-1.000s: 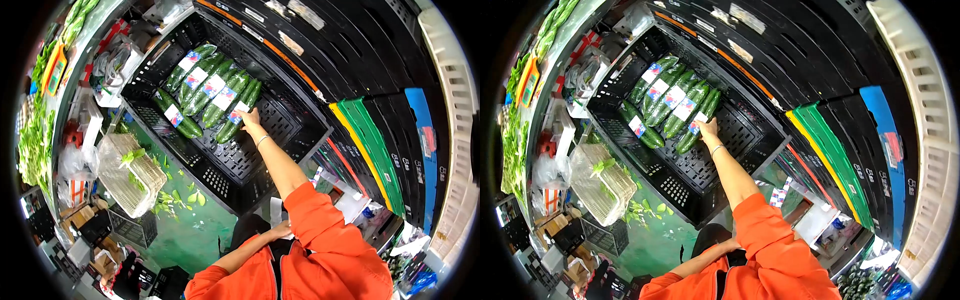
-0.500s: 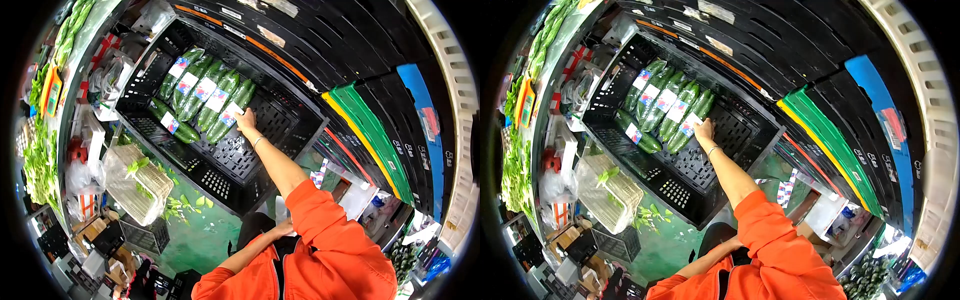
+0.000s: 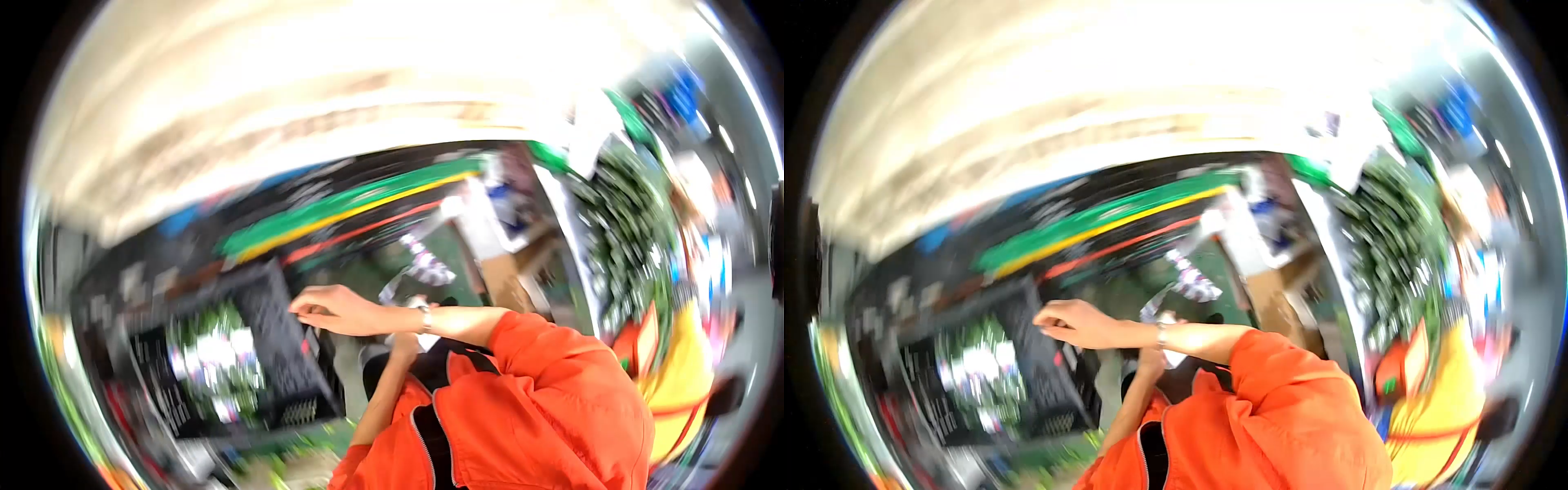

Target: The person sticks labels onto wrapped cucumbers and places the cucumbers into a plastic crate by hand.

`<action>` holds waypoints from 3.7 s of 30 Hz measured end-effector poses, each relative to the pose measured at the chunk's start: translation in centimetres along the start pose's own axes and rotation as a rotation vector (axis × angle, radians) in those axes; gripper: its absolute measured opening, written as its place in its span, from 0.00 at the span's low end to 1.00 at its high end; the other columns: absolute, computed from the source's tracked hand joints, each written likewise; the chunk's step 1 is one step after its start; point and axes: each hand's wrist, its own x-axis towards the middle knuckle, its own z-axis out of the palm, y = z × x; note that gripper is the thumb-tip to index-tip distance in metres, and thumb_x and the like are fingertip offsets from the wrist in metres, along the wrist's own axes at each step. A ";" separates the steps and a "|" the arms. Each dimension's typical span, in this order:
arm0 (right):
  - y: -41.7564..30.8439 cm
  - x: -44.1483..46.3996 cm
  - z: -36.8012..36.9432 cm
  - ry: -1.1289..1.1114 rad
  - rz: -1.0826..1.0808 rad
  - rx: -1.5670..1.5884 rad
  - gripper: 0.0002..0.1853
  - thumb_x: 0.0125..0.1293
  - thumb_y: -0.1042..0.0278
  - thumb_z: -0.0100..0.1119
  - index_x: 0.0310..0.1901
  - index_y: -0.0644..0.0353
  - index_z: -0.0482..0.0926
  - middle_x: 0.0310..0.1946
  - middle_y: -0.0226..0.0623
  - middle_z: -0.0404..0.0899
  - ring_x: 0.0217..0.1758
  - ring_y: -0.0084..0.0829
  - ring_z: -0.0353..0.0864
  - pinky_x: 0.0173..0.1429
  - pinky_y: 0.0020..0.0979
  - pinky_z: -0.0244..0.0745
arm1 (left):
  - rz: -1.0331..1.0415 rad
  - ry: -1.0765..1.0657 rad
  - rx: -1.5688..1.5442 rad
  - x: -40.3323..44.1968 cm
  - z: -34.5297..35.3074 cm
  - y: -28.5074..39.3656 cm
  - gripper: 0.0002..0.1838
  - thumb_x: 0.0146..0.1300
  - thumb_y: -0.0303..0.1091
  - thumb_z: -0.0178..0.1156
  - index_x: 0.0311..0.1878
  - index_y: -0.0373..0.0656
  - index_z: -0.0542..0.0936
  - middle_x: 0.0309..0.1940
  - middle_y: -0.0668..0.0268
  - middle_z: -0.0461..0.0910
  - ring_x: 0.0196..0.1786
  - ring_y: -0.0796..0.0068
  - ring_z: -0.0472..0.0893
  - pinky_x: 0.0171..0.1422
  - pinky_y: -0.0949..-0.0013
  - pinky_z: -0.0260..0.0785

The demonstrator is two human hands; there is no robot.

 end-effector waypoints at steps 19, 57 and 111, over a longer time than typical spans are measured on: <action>-3.9 -37.2 -26.4 1.352 0.197 -0.085 0.09 0.55 0.74 0.56 0.37 0.66 0.75 0.31 0.33 0.76 0.36 0.22 0.73 0.41 0.23 0.68 | -0.234 -0.788 0.687 13.9 35.3 -4.6 0.30 0.62 0.33 0.52 0.66 0.42 0.55 0.60 0.62 0.65 0.61 0.73 0.65 0.63 0.70 0.56; -7.5 -39.1 -31.6 1.169 0.255 -0.767 0.10 0.50 0.69 0.61 0.36 0.58 0.78 0.28 0.36 0.77 0.28 0.34 0.77 0.29 0.32 0.71 | -0.295 -0.943 1.019 17.4 37.0 -4.5 0.13 0.56 0.18 0.47 0.44 0.36 0.74 0.37 0.67 0.75 0.42 0.78 0.75 0.46 0.76 0.67; -14.3 -63.5 -58.1 1.623 0.148 -1.531 0.08 0.58 0.74 0.54 0.40 0.64 0.76 0.42 0.42 0.76 0.42 0.42 0.78 0.44 0.34 0.75 | -0.619 -0.451 0.625 18.9 39.9 -11.4 0.20 0.59 0.29 0.51 0.56 0.39 0.68 0.31 0.61 0.78 0.31 0.70 0.80 0.37 0.68 0.75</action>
